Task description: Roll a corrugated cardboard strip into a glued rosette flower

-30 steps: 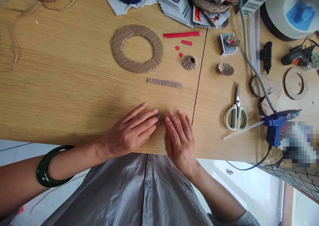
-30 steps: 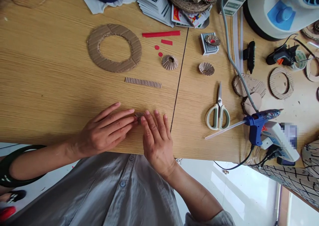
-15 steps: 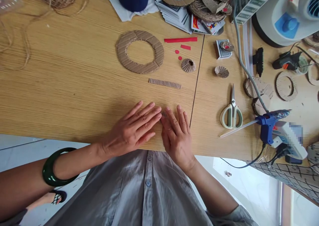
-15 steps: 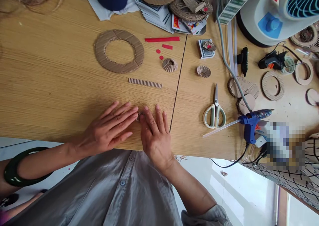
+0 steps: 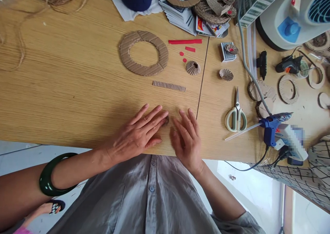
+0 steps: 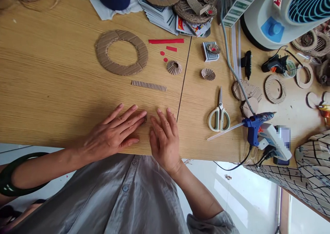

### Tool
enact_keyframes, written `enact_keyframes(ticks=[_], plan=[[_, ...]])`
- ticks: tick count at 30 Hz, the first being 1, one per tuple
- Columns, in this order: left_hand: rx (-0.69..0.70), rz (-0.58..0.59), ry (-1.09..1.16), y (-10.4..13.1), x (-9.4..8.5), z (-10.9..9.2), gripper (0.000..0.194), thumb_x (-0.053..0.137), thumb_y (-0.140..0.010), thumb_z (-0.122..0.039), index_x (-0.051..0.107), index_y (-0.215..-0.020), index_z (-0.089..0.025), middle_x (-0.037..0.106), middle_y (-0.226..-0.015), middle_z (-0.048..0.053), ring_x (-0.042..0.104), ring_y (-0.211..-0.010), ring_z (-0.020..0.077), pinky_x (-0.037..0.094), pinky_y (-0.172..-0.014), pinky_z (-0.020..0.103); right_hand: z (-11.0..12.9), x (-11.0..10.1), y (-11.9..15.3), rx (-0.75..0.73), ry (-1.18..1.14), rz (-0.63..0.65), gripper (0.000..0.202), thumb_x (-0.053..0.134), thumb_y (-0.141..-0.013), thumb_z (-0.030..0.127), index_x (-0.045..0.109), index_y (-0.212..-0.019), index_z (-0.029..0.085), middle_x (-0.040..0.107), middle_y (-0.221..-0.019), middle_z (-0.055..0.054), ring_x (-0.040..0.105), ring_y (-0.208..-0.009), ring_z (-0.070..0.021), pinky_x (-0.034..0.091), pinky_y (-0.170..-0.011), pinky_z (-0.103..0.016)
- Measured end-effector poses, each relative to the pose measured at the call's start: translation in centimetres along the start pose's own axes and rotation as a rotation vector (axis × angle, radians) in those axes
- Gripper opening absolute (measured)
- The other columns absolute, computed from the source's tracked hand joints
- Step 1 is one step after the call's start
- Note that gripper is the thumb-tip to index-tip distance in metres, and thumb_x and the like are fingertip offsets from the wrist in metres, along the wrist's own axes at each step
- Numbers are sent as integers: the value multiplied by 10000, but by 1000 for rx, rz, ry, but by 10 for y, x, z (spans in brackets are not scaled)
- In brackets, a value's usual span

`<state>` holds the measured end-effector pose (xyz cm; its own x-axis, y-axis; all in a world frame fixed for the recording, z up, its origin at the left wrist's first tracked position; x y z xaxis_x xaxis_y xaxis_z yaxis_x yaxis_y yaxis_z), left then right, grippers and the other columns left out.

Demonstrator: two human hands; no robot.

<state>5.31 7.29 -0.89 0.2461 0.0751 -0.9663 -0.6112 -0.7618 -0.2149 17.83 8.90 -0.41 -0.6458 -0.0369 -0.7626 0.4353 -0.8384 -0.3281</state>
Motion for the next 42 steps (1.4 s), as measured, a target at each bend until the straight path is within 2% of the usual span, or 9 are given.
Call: enact_keyframes(ticks=[4,7,12,19,30,34,38,42], plan=[[-1,-18,17,1,1,0,569,496,-1065,-372,472,-1499,-5,460,-1603,158,360,-1532,338,324,-1276,522,15,1,3,-141,147,14,429,513,-1000,113,572,-1418,185,664,-1443,-94,345,-1564,-276,332,-1263,-611],[-2,-46,42,1,1,0,575,521,-1056,-349,459,-1502,10,501,-1564,200,390,-1519,326,373,-1257,494,23,7,5,-221,235,51,461,544,-992,122,561,-1446,201,681,-1425,-56,337,-1567,-275,297,-1284,-601],[20,-42,99,1,3,2,573,562,-1037,-315,462,-1496,12,505,-1562,199,426,-1498,336,365,-1262,505,17,12,5,-180,256,86,499,576,-985,135,529,-1479,176,677,-1428,-79,422,-1524,-269,305,-1282,-590],[-13,-29,170,4,5,7,689,597,-1017,-277,313,-1579,3,502,-1563,216,409,-1512,314,349,-1269,496,15,7,5,-154,236,52,473,583,-974,117,553,-1444,154,714,-1369,-102,503,-1463,-274,340,-1262,-595],[7,17,118,-1,3,1,565,589,-1026,-316,483,-1503,-33,506,-1571,153,456,-1480,331,266,-1295,539,10,7,12,-145,223,114,433,549,-970,82,607,-1393,156,712,-1375,-94,466,-1494,-282,363,-1254,-606],[9,13,125,-1,3,1,561,580,-1030,-297,471,-1507,-21,500,-1578,141,445,-1487,320,242,-1310,510,12,9,14,-167,245,117,410,550,-970,84,618,-1373,125,704,-1383,-109,488,-1477,-291,369,-1259,-592],[36,21,119,-2,3,-1,587,580,-1030,-271,422,-1533,-14,500,-1578,155,443,-1491,303,274,-1301,486,12,9,16,-182,241,111,419,544,-971,85,611,-1383,121,699,-1390,-111,506,-1463,-302,369,-1266,-580],[-3,44,112,-5,7,0,574,566,-1039,-319,453,-1524,-33,530,-1561,149,433,-1496,323,288,-1294,495,10,9,16,-173,210,109,487,532,-953,56,570,-1432,133,687,-1406,-111,503,-1465,-306,382,-1254,-595]])
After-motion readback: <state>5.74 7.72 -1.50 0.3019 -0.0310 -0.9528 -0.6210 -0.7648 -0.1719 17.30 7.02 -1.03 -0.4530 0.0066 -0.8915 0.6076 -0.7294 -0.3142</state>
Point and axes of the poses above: each hand's wrist, its own y-axis away from the middle knuckle, its own x-axis out of the palm, z = x × y, the point moved 9 cm from there along -y, towards the middle knuckle
